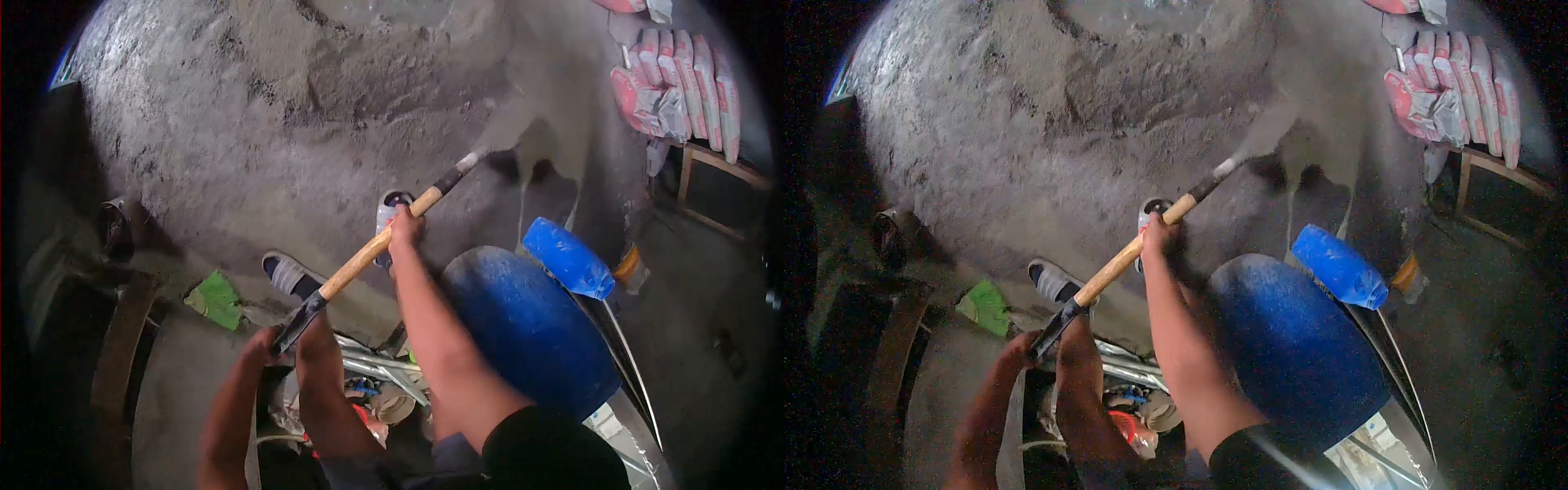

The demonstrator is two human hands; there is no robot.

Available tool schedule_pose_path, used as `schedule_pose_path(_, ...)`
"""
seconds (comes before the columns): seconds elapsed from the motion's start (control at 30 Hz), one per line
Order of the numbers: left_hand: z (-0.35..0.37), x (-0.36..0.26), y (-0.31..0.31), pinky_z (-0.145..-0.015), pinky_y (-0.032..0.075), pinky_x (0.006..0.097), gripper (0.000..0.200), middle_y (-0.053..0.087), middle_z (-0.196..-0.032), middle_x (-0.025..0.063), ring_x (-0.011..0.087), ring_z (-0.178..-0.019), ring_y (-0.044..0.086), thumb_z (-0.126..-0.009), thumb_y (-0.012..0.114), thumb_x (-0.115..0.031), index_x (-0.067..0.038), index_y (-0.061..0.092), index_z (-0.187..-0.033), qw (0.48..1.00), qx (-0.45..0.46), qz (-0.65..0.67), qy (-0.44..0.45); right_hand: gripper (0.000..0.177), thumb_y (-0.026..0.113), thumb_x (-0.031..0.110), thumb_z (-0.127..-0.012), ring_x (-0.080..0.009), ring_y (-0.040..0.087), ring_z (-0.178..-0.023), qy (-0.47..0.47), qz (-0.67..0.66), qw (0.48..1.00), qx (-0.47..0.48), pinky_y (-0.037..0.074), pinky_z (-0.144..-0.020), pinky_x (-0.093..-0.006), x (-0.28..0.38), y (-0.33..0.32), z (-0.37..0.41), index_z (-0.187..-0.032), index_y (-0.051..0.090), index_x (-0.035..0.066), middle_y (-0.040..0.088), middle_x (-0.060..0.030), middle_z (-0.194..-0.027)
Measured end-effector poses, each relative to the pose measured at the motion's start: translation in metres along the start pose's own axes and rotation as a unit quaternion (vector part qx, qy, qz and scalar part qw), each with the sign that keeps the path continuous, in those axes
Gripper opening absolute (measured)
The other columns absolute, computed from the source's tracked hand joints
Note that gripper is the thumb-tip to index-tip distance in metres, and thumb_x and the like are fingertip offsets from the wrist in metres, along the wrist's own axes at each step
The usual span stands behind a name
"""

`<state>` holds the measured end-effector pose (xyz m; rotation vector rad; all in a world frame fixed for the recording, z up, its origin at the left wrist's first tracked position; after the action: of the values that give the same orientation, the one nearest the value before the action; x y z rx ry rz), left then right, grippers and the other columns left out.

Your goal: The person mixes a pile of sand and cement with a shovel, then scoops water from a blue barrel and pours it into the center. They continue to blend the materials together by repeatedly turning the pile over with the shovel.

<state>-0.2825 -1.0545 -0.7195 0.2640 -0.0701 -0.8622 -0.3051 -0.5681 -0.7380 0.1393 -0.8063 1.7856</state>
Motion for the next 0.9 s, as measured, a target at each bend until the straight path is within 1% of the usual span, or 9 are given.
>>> schedule_pose_path(0.07, 0.028, -0.002, 0.020, -0.057, 0.049, 0.0366, 0.035, 0.063, -0.081, 0.0062, 0.0176, -0.065, 0.057, -0.096, 0.042, -0.040, -0.011, 0.060, -0.093, 0.993, 0.077, -0.055, -0.064, 0.024, 0.059, 0.011, -0.079, -0.0201, 0.057, -0.050, -0.097, 0.018, 0.995, -0.019, 0.051, -0.048, -0.0335, 0.004, -0.017, 0.006, -0.094, 0.050, -0.005, 0.057, -0.0135, -0.071)
schedule_pose_path(0.13, 0.057, 0.002, 0.037, -0.059, 0.049, 0.0350, 0.034, 0.063, -0.083, 0.0052, 0.0157, -0.067, 0.057, -0.090, 0.052, -0.042, -0.009, 0.062, -0.096, 0.961, -0.029, 0.158, -0.226, 0.023, 0.059, 0.010, -0.079, -0.0201, 0.055, -0.047, -0.121, 0.022, 0.992, -0.021, 0.051, -0.047, -0.0338, 0.013, -0.029, 0.030, -0.094, 0.050, -0.005, 0.056, -0.0130, -0.070)
schedule_pose_path(0.17, 0.112, -0.085, 0.058, -0.056, 0.048, 0.0349, 0.036, 0.061, -0.078, 0.0024, 0.0142, -0.067, 0.056, -0.087, 0.056, -0.042, -0.009, 0.062, -0.099, 0.990, -0.031, 0.018, 0.135, 0.023, 0.058, 0.010, -0.078, -0.0200, 0.054, -0.045, -0.144, 0.032, 0.989, -0.025, 0.050, -0.046, -0.0342, 0.015, -0.034, 0.038, -0.093, 0.051, -0.006, 0.055, -0.0126, -0.068)
schedule_pose_path(0.3, 0.141, -0.109, 0.075, -0.054, 0.047, 0.0346, 0.034, 0.058, -0.072, 0.0008, 0.0145, -0.064, 0.056, -0.089, 0.055, -0.040, -0.009, 0.062, -0.098, 0.943, 0.065, -0.171, 0.277, 0.044, 0.064, 0.020, -0.076, -0.0248, 0.062, -0.067, -0.111, 0.251, 0.958, -0.082, 0.053, -0.063, -0.0380, -0.049, -0.035, -0.070, -0.108, 0.049, -0.006, 0.060, -0.0167, -0.083)
schedule_pose_path(0.43, 0.123, -0.064, 0.083, -0.060, 0.047, 0.0341, 0.043, 0.059, -0.079, 0.0043, 0.0177, -0.069, 0.056, -0.093, 0.050, -0.047, -0.007, 0.062, -0.102, 0.997, -0.045, 0.058, 0.022, 0.026, 0.064, 0.019, -0.075, -0.0216, 0.058, -0.064, -0.017, -0.015, 0.998, 0.055, 0.052, -0.065, -0.0377, -0.018, -0.050, 0.006, -0.091, 0.053, 0.001, 0.056, -0.0086, -0.073)
schedule_pose_path(0.5, 0.088, -0.013, 0.076, -0.059, 0.046, 0.0343, 0.050, 0.059, -0.083, 0.0053, 0.0180, -0.070, 0.055, -0.092, 0.045, -0.053, -0.007, 0.062, -0.100, 0.914, -0.128, 0.384, -0.032, 0.018, 0.063, 0.019, -0.074, -0.0182, 0.053, -0.060, 0.130, -0.124, 0.974, 0.137, 0.049, -0.061, -0.0350, -0.039, -0.051, 0.004, -0.077, 0.049, 0.009, 0.049, -0.0026, -0.065)
schedule_pose_path(0.6, 0.075, -0.040, 0.089, -0.056, 0.044, 0.0340, 0.054, 0.057, -0.080, 0.0046, 0.0163, -0.069, 0.054, -0.093, 0.041, -0.057, -0.007, 0.060, -0.090, 0.849, -0.160, 0.503, -0.032, 0.018, 0.063, 0.021, -0.073, -0.0164, 0.050, -0.057, 0.182, -0.147, 0.962, 0.144, 0.047, -0.057, -0.0315, -0.039, -0.064, -0.012, -0.073, 0.047, 0.012, 0.047, -0.0005, -0.064)
schedule_pose_path(0.7, 0.061, -0.044, 0.082, -0.056, 0.044, 0.0352, 0.058, 0.057, -0.082, 0.0059, 0.0174, -0.071, 0.055, -0.094, 0.038, -0.058, -0.005, 0.061, -0.089, 0.884, -0.354, 0.301, -0.047, 0.020, 0.063, 0.022, -0.073, -0.0156, 0.046, -0.056, 0.161, -0.158, 0.966, 0.122, 0.045, -0.056, -0.0321, -0.051, -0.079, -0.055, -0.073, 0.044, 0.015, 0.046, 0.0002, -0.064)
schedule_pose_path(0.9, 0.061, -0.038, 0.064, -0.057, 0.044, 0.0308, 0.053, 0.057, -0.078, 0.0046, 0.0163, -0.067, 0.055, -0.095, 0.040, -0.054, -0.005, 0.059, -0.097, 0.836, -0.331, 0.435, 0.051, 0.020, 0.062, 0.022, -0.074, -0.0161, 0.045, -0.051, 0.172, -0.161, 0.955, 0.183, 0.043, -0.051, -0.0340, -0.069, -0.022, -0.056, -0.073, 0.044, 0.014, 0.043, -0.0007, -0.062)
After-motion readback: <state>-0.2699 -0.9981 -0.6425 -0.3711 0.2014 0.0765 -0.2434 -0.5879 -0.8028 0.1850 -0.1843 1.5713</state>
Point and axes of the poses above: each hand's wrist, its own z-axis away from the middle knuckle, its own y-axis out of the palm, x = y × z, the point moved 6 cm from there along -z, towards the middle knuckle
